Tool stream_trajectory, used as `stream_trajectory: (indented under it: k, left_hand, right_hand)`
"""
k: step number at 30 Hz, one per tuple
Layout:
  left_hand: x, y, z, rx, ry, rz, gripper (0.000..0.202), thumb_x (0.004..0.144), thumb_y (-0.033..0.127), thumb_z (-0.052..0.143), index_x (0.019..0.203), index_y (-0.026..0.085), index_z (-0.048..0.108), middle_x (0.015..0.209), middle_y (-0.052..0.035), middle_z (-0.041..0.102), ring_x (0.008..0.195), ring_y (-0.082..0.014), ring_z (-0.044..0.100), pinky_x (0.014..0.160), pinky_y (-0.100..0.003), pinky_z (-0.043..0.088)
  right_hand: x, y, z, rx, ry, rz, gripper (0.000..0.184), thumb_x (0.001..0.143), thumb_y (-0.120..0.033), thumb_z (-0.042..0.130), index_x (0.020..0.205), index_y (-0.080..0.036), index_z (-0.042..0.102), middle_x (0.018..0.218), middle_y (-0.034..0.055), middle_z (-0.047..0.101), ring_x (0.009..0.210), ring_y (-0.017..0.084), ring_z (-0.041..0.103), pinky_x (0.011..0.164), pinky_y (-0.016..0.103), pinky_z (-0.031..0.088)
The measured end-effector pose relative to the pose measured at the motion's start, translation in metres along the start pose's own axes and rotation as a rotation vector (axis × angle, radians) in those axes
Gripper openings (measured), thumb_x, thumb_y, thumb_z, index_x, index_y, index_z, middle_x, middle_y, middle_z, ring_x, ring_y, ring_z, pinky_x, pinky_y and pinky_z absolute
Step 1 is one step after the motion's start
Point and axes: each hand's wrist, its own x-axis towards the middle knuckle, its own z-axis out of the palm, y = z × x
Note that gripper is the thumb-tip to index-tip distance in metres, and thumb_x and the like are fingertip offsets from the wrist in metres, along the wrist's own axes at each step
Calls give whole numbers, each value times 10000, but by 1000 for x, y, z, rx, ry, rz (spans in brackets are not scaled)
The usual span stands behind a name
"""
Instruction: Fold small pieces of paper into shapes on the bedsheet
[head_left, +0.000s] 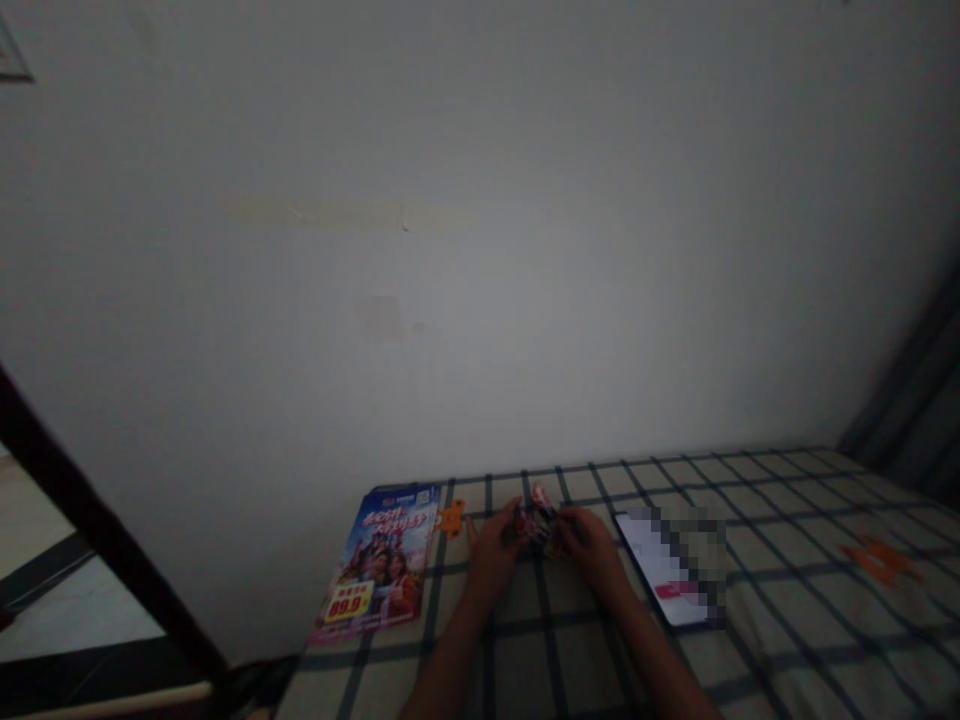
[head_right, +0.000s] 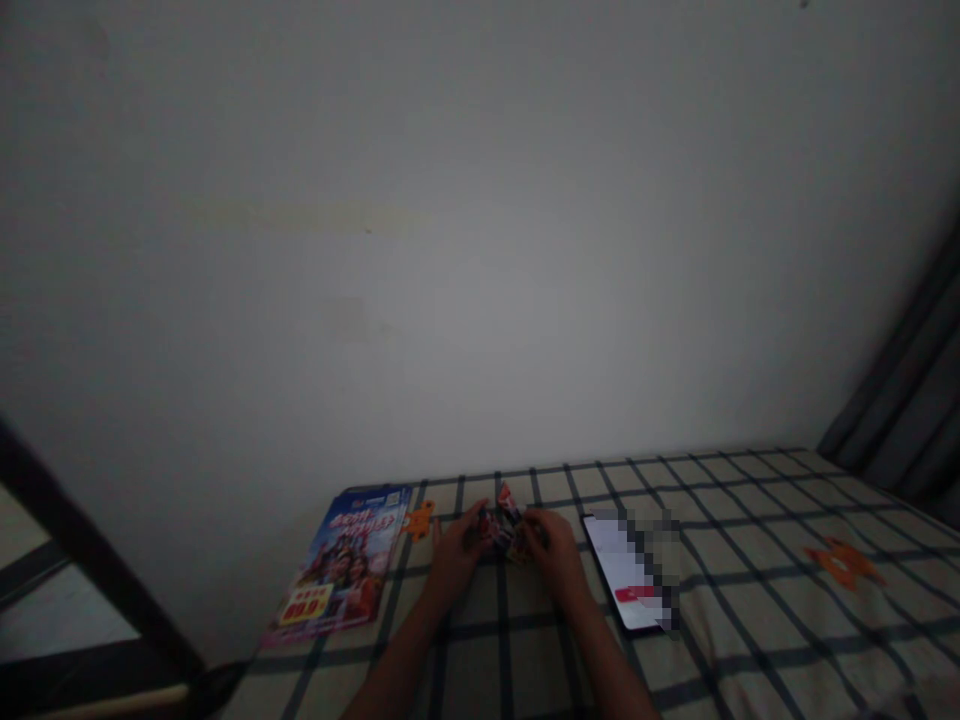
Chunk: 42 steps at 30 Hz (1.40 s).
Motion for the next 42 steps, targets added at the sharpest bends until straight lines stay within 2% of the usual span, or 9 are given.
stream_trajectory:
  k: [4, 9, 16, 21, 24, 29, 31, 35, 42]
  left_hand:
    - [-2, 5, -3, 1, -12, -3, 592, 853, 294, 589, 1436, 322, 488, 1280, -49, 696, 1236, -253, 586, 1213, -619, -52]
    - [-4, 9, -6, 24, -2, -18, 612, 823, 307, 615, 1425, 320, 507, 1286, -45, 690, 1241, -263, 582, 1219, -610, -12]
    - [-3, 9, -5, -45, 28, -16, 578, 819, 313, 622, 1392, 292, 549, 1231, -57, 713, 1197, -267, 603, 1222, -601, -8]
    - [-3, 7, -4, -36, 21, -11, 598, 808, 262, 625, 1397, 322, 540, 1257, -45, 702, 1232, -269, 586, 1211, -629, -25]
    - [-3, 4, -3, -26, 20, 8, 601, 816, 263, 621, 1406, 327, 530, 1277, -46, 694, 1237, -268, 583, 1208, -640, -21]
    - [-2, 3, -1, -14, 15, 27, 594, 820, 285, 641, 1404, 330, 534, 1295, -54, 685, 1223, -273, 585, 1199, -653, -46]
    - [-3, 4, -2, -2, 14, 37, 591, 827, 282, 637, 1405, 337, 532, 1266, -49, 699, 1205, -267, 593, 1200, -652, -45]
    - [-4, 7, -4, -3, 11, 38, 581, 828, 259, 621, 1399, 337, 541, 1240, -48, 706, 1191, -264, 598, 1192, -665, -39]
    - [-5, 8, -5, -24, 26, 41, 590, 839, 284, 620, 1416, 354, 517, 1222, -36, 710, 1176, -255, 610, 1198, -657, -24]
  right_hand:
    - [0, -1, 1, -44, -60, -59, 274, 889, -398, 527, 1008, -253, 726, 1010, 70, 743, 973, 256, 664, 909, 407, 492]
    - [1, -3, -1, 3, -58, -19, 274, 890, -419, 531, 968, -237, 721, 969, 66, 744, 914, 244, 672, 823, 351, 512]
    - [1, -6, -4, 29, -144, -4, 288, 903, -428, 522, 1006, -241, 715, 1017, 58, 736, 987, 253, 644, 884, 368, 477]
    - [2, -10, -6, 86, -219, -28, 294, 906, -442, 519, 965, -236, 720, 949, 55, 739, 917, 247, 654, 868, 374, 486]
    - [2, -10, -6, 118, -190, -6, 329, 909, -496, 515, 942, -237, 716, 929, 55, 739, 905, 247, 660, 864, 378, 504]
    - [0, -5, -4, 206, -26, 110, 472, 897, -571, 526, 1181, -216, 652, 966, 78, 741, 914, 248, 687, 826, 371, 552]
    - [0, -4, -4, 181, -6, 100, 474, 898, -582, 520, 1153, -217, 682, 1017, 95, 744, 962, 262, 688, 876, 398, 549]
    - [0, -5, -5, 136, -42, 53, 430, 900, -575, 526, 1055, -238, 744, 1114, 104, 740, 1068, 290, 667, 974, 451, 513]
    - [0, -4, -3, 149, -137, 54, 424, 883, -570, 562, 1051, -231, 754, 1054, 101, 754, 990, 281, 681, 924, 439, 524]
